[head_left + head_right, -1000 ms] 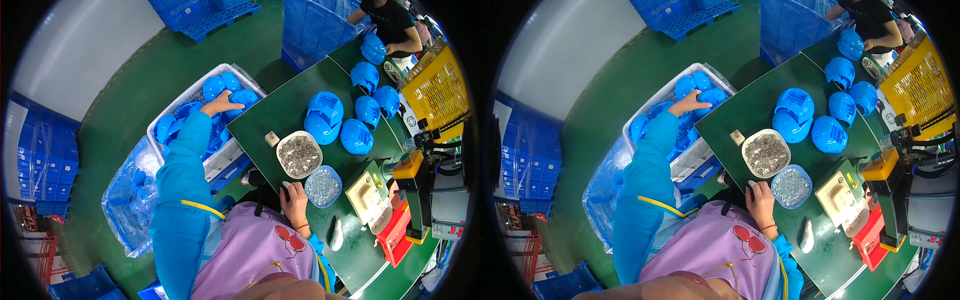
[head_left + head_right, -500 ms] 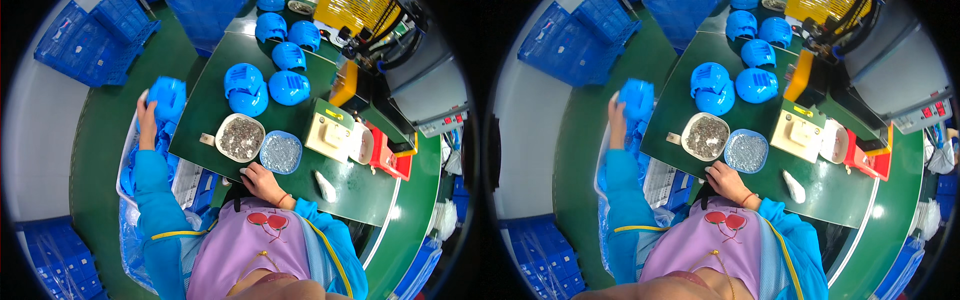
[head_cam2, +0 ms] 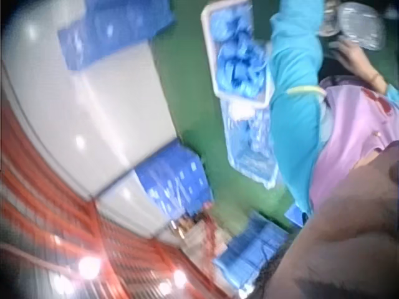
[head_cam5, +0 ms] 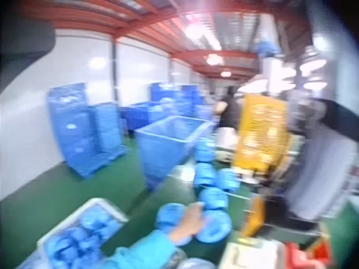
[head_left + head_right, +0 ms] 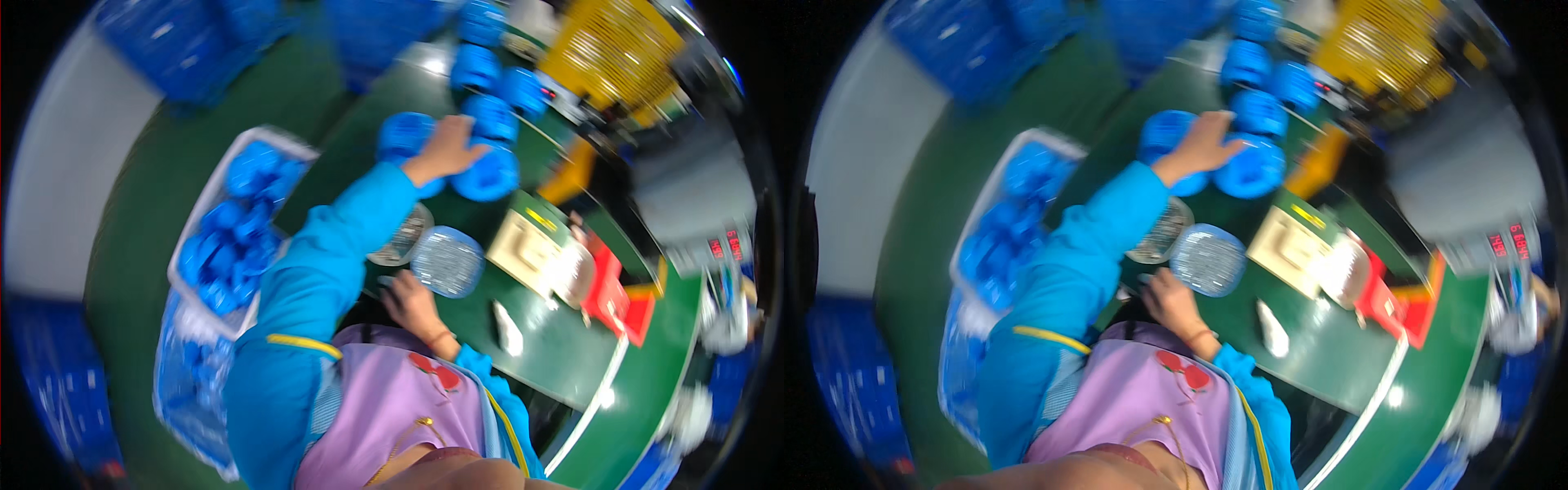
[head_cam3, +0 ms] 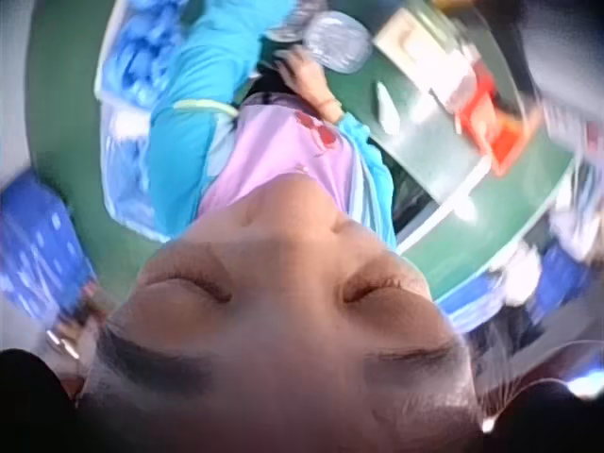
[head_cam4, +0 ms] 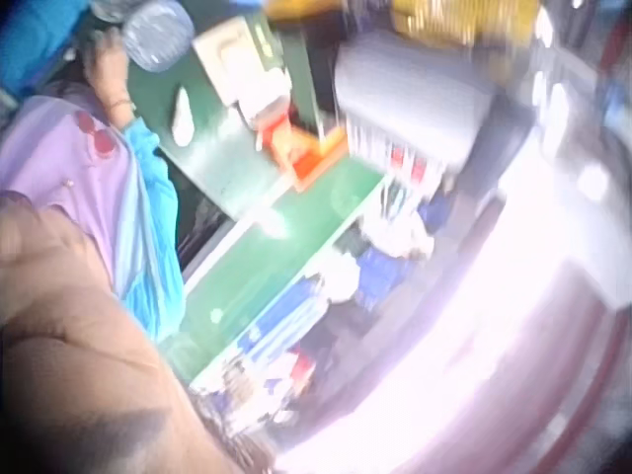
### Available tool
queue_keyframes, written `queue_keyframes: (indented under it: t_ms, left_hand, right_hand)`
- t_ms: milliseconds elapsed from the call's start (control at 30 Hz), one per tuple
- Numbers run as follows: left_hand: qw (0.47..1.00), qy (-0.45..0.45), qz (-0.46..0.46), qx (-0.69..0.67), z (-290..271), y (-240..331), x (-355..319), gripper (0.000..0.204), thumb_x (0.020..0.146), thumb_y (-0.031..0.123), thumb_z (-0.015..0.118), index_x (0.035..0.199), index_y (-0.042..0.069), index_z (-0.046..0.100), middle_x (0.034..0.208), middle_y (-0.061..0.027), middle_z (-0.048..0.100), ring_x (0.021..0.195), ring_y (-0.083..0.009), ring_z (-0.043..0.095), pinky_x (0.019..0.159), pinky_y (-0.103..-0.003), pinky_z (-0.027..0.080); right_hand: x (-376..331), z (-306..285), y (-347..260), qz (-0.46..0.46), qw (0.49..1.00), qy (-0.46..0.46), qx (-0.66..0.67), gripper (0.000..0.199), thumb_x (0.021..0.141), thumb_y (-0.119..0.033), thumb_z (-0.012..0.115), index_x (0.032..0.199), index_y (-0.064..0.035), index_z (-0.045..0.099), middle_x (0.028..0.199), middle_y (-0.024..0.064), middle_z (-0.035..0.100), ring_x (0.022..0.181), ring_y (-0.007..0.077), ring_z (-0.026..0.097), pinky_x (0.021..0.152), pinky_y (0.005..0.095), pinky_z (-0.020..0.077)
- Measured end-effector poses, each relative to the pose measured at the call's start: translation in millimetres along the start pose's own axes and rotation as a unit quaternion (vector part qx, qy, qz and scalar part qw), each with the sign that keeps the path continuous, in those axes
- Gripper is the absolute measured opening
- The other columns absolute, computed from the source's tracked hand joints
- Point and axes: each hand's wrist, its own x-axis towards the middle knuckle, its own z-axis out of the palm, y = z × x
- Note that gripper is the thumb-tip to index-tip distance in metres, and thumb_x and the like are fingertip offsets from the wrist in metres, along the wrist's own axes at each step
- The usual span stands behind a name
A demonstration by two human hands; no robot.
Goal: The person assembles blue plastic housing components by inserting small metal fasteners into them using a manual bench press.
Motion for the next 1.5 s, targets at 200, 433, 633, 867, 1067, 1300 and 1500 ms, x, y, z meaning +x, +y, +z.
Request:
queue_keyframes:
  t_ms: [200, 433, 633, 867, 1067, 1300, 1500]
  left_hand:
    - [0.985, 0.154, -0.013, 0.078, -139, -112, -61, 0.055, 0.082, 0.033, 0.075, 0.125, 0.002, 0.059, 0.129, -0.0245, 0.056, 0.122, -0.0399, 0.052, 0.102, -0.047, 0.043]
    - [0.785, 0.117, -0.569, 0.214, -249, -277, -251, 0.111, 0.067, 0.056, 0.082, 0.152, 0.007, 0.029, 0.152, -0.0324, 0.027, 0.137, -0.0552, 0.030, 0.111, -0.061, 0.031]
    - [0.843, 0.152, -0.495, 0.147, -249, -274, -211, 0.122, 0.063, 0.068, 0.080, 0.156, 0.013, 0.023, 0.160, -0.0260, 0.016, 0.143, -0.0540, 0.020, 0.109, -0.071, 0.024]
    - [0.757, -0.055, -0.613, 0.221, -247, -338, -186, 0.121, 0.061, 0.074, 0.075, 0.156, 0.015, 0.029, 0.162, -0.0233, 0.014, 0.149, -0.0444, 0.015, 0.111, -0.072, 0.020]
    - [0.800, -0.119, -0.532, 0.251, -261, -378, -207, 0.109, 0.065, 0.069, 0.075, 0.150, 0.011, 0.039, 0.155, -0.0288, 0.030, 0.144, -0.0477, 0.026, 0.113, -0.060, 0.030]
    - [0.816, -0.044, -0.530, 0.225, -245, -311, -175, 0.090, 0.074, 0.070, 0.068, 0.129, -0.001, 0.058, 0.132, -0.0276, 0.058, 0.123, -0.0434, 0.055, 0.101, -0.052, 0.046]
    - [0.778, -0.002, -0.551, 0.302, -239, -311, -170, 0.084, 0.080, 0.070, 0.060, 0.124, -0.002, 0.063, 0.123, -0.0248, 0.065, 0.115, -0.0425, 0.061, 0.097, -0.050, 0.049]
  right_hand:
    - [0, -5, -3, 0.070, 0.997, 0.011, -0.001, 0.019, 0.084, -0.003, 0.068, 0.102, -0.0012, 0.065, 0.086, 0.0156, 0.058, 0.075, 0.0347, 0.060, 0.063, 0.0429, 0.0494]
    - [11, 4, 0, 0.066, 0.998, -0.013, 0.003, 0.018, 0.083, -0.001, 0.069, 0.101, -0.0011, 0.065, 0.088, 0.0158, 0.058, 0.074, 0.0340, 0.061, 0.064, 0.0423, 0.0498]
    - [11, 12, -5, 0.090, 0.996, -0.016, -0.021, 0.017, 0.083, -0.001, 0.069, 0.099, -0.0013, 0.065, 0.087, 0.0151, 0.058, 0.072, 0.0332, 0.061, 0.061, 0.0410, 0.0498]
    - [8, 9, -9, 0.088, 0.995, -0.007, -0.047, 0.020, 0.080, -0.003, 0.072, 0.098, -0.0036, 0.066, 0.085, 0.0125, 0.058, 0.071, 0.0305, 0.061, 0.061, 0.0395, 0.0513]
    - [16, -4, -7, 0.052, 0.998, 0.005, -0.032, 0.020, 0.081, -0.004, 0.071, 0.100, -0.0041, 0.064, 0.087, 0.0116, 0.058, 0.075, 0.0304, 0.062, 0.064, 0.0395, 0.0533]
    - [14, -9, -6, 0.051, 0.998, 0.007, -0.025, 0.022, 0.083, -0.006, 0.070, 0.104, -0.0037, 0.063, 0.089, 0.0122, 0.057, 0.078, 0.0305, 0.063, 0.066, 0.0388, 0.0540]
    - [13, -7, -8, 0.045, 0.998, 0.023, -0.022, 0.023, 0.082, -0.006, 0.070, 0.104, -0.0028, 0.062, 0.089, 0.0128, 0.057, 0.078, 0.0315, 0.063, 0.066, 0.0394, 0.0544]
